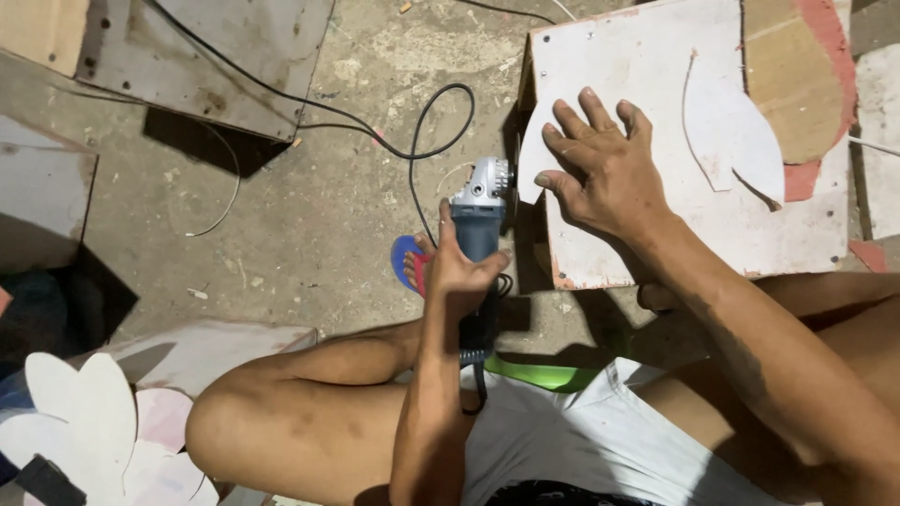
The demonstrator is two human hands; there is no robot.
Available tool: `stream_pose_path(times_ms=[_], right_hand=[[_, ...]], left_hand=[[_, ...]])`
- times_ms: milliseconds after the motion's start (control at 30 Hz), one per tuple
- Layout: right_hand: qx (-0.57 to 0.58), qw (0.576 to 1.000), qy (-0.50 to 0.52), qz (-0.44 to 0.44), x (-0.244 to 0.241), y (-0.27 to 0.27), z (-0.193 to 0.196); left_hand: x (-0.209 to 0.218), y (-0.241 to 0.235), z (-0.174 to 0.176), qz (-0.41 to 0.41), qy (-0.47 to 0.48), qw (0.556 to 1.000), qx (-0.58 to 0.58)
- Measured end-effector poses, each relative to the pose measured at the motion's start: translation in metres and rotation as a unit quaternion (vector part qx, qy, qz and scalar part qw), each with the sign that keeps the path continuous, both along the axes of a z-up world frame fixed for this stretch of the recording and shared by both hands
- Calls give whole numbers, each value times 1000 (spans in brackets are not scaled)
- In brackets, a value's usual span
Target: Cutting leaf-shaped patterns from a metal sheet using a handheld angle grinder.
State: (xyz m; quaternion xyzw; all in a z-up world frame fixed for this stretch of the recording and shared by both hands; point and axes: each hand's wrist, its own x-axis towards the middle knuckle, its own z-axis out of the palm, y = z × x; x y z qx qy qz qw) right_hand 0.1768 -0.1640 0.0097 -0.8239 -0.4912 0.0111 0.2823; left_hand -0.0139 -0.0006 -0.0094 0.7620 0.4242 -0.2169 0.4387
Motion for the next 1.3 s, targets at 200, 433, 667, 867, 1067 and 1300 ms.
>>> stream_pose_path(times_ms=[200, 433, 667, 867, 1067, 1300], right_hand=[[-21, 1000, 1, 22, 4, -4, -7], [-25, 998, 21, 56, 7, -6, -2], [-41, 995, 59, 69, 2, -3, 15], [-118, 990, -15, -75, -36, 22, 23], [-8, 993, -61, -102, -39, 13, 2], [12, 901, 376, -217, -16, -13, 52]], left_hand=[[16, 4, 15, 23, -84, 996, -31], [42, 4, 70, 74, -52, 994, -62], [46, 11, 56, 79, -76, 992, -70], [16, 23, 39, 130, -87, 987, -35], [0, 22, 100, 191, -109, 975, -31], [-7, 24, 116, 215, -128, 968, 13]])
